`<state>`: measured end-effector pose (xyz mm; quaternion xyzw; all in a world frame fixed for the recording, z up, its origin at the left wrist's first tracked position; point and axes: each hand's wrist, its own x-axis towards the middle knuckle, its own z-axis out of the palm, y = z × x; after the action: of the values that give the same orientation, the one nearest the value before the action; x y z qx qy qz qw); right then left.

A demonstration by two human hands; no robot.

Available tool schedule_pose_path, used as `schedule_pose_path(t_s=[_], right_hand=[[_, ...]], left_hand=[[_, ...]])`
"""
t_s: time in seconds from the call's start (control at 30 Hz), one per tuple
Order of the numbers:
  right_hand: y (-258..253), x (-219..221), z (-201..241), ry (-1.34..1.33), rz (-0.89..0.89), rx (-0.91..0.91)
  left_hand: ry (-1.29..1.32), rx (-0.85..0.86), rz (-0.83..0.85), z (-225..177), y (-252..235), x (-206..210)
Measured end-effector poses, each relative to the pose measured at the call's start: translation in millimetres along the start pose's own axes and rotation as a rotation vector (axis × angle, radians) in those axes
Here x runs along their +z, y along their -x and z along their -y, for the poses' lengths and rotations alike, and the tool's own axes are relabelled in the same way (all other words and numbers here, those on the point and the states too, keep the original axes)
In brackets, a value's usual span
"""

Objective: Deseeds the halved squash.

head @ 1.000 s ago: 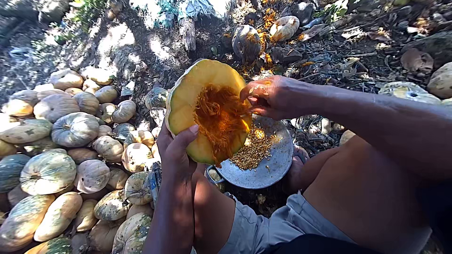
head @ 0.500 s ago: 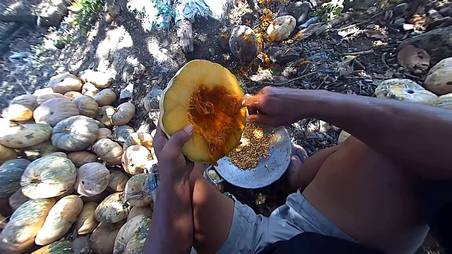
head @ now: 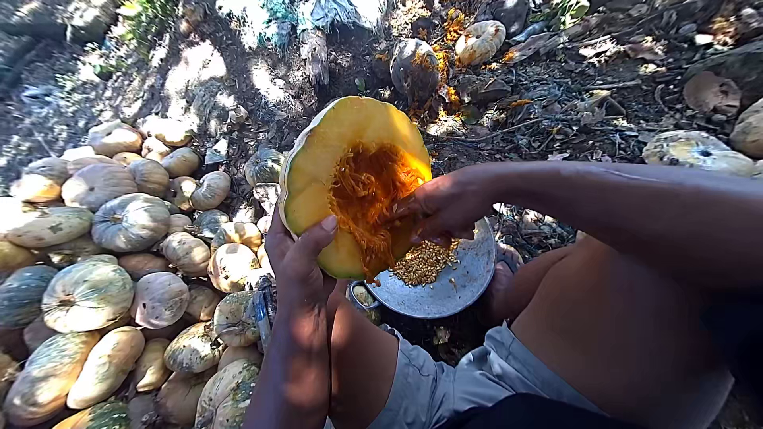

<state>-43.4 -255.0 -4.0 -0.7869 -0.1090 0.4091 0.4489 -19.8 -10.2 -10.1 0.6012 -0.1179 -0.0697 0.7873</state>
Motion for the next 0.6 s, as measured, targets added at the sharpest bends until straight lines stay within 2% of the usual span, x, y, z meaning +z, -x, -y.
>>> schedule_pose_path(t_s=[0.07,0.13,0.2,0.33,0.4,0.5,0.53,0.6], right_hand=[[4,-4,-1,0.047,-0.052,-0.027],[6,-11,-4,0.187,-0.122,-0.16],[9,-13,-2,0.294,-0.161,-0.204],[14,-15,-12,0.142,-0.203,-0.253],[21,-23,-15,0.214,-0.331,-0.312],[22,-24,-22,0.457,-0.656,-0.443],[19,-18,-21,0.523,-0.721,-0.5],[12,-2,-15,0.633,-0.727,-0.579]], left_hand=[[-0.011,-0.007,0.006,-1,-1,-1],[-0.009,-0.001,0.026,-1,-1,-4],[-0.008,0.0,0.04,-1,-1,-5],[-0.014,-0.011,0.009,-2,-2,-5],[-0.01,-0.011,0.002,-3,-2,-6],[-0.031,0.007,0.003,-2,-3,-7],[-0.04,0.011,0.004,-2,-4,-6],[-0.045,0.02,0.008,-1,-5,-2]])
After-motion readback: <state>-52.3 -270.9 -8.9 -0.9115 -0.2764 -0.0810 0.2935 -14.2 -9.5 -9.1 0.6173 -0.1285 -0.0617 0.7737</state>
